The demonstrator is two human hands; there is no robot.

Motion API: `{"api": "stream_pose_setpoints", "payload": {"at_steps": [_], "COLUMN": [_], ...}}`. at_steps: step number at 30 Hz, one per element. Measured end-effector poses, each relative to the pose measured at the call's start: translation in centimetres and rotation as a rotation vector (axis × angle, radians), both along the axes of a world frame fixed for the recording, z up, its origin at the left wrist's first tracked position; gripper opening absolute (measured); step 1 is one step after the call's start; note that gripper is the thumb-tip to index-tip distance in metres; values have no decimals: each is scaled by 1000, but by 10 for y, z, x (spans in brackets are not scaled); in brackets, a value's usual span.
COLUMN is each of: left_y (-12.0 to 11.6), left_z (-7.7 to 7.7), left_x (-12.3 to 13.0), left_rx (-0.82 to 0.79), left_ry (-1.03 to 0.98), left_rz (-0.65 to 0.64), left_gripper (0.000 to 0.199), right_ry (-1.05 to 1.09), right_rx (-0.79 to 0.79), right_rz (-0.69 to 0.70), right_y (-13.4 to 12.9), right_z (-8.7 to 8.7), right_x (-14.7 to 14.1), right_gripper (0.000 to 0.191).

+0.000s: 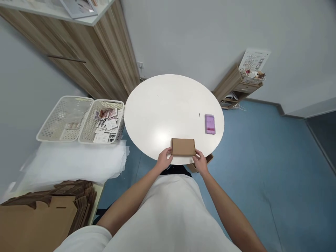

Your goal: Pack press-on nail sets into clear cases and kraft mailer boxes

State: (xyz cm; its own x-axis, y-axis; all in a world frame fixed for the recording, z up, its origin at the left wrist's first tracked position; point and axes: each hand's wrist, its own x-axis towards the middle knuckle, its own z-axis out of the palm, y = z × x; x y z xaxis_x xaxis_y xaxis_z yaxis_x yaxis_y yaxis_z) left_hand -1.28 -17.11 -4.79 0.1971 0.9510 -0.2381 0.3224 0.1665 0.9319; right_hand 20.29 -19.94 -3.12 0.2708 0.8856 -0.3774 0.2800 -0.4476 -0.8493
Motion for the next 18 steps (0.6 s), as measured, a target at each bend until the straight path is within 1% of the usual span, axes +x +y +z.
{"api": "stream_pose_setpoints", "payload": {"at_steps": [2,4,7,10,14,18], "left_y": [-3,0,9,15,17,20], "left_z": [-5,-7,-7,-5,-4,-2], "left_x": [-1,-1,2,7,17,26], "left_rx": [-31,-60,-96,-105,-80,-75], "left_ry": [20,69,136,172,223,306], "left_rz": [-9,29,79,73,66,95], "left_gripper": [45,47,52,57,59,59], "right_ry": [-17,-73,-128,-123,-24,129], "right_rx": [-35,-54,-94,-130,-138,-140], "right_rz": [-4,12,62,97,163,185], "right_y": [-3,-2,4,13,25,30], "right_z": [-2,-1,5,12,19,23], "right_x": [-2,-1,2,6,5,9], "right_gripper": [55,61,65,69,69,69]}}
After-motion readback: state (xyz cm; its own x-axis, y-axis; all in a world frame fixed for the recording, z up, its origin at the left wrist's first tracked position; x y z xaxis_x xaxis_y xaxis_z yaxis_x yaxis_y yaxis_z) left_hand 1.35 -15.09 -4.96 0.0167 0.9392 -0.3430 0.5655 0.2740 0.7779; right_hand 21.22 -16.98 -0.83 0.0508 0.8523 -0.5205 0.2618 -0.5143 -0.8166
